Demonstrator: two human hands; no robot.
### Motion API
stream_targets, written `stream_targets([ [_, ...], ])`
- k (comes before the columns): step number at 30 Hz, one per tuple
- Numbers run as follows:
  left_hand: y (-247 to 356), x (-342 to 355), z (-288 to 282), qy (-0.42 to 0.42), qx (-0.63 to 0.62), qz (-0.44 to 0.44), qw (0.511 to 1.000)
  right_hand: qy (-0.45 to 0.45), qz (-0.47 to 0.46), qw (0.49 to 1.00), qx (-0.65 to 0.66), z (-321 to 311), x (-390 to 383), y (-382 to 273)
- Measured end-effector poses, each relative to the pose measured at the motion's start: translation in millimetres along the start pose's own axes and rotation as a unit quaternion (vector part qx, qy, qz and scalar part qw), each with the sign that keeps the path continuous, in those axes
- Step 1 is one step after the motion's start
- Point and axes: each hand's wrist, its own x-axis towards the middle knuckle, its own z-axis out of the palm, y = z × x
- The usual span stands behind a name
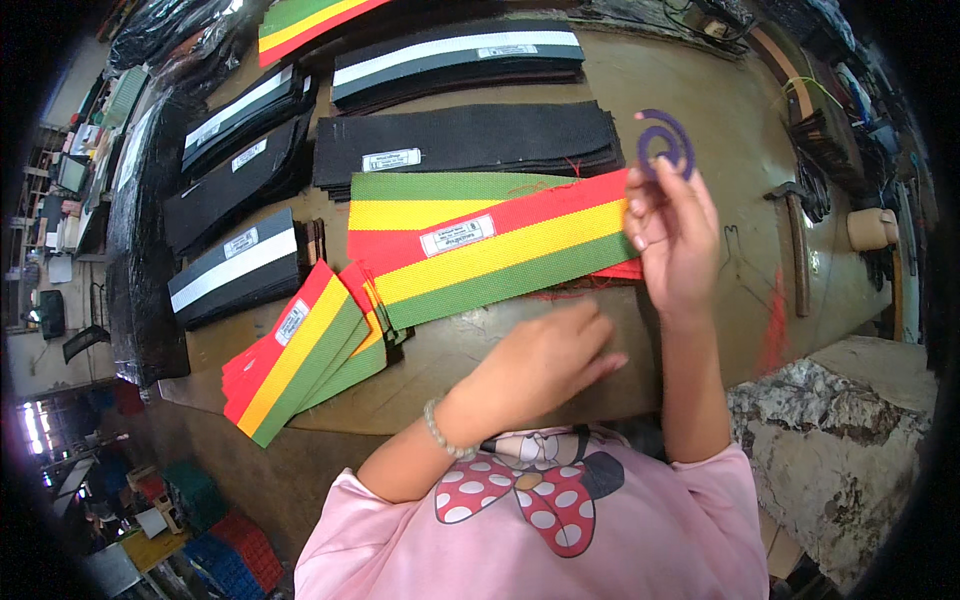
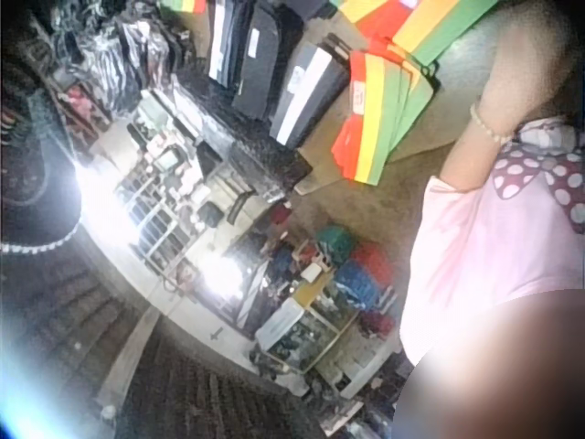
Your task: The person repeatedly picks up a purple rubber band and places it onto a stack of multicolored fabric strips on a work table. The person then moves the stack aside and repeats the process with another stack. The task continues with multiple stacks of fabric strips.
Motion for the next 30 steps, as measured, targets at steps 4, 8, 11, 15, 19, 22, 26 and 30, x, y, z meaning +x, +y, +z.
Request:
stream_targets([
  [4,-25,25,-24,0.333,0.162,0.03,0.928,0.066,0.003,0.993,-0.102,-6,0,-5],
  [8,-40,36,-54,0.283,0.221,-0.042,0.932,0.005,0.001,0.962,-0.272,-2,-2,12],
  [11,-36,40,-55,0.195,0.057,-0.18,0.962,0.031,-0.053,0.941,-0.332,1,-4,25],
  [15,-29,36,-48,0.298,0.189,-0.146,0.924,0.079,-0.068,0.95,-0.294,1,-6,29],
  [19,-27,34,-53,0.244,0.235,-0.171,0.925,0.078,-0.087,0.944,-0.309,3,-7,30],
  [22,-28,44,-55,0.205,0.175,-0.176,0.947,0.072,-0.144,0.924,-0.347,2,-3,34],
  [26,-32,57,-53,0.247,0.11,-0.109,0.957,0.071,-0.14,0.933,-0.324,-2,-3,37],
  [30,-44,55,-56,0.282,-0.032,-0.138,0.949,0.022,-0.111,0.94,-0.322,-3,-7,31],
])
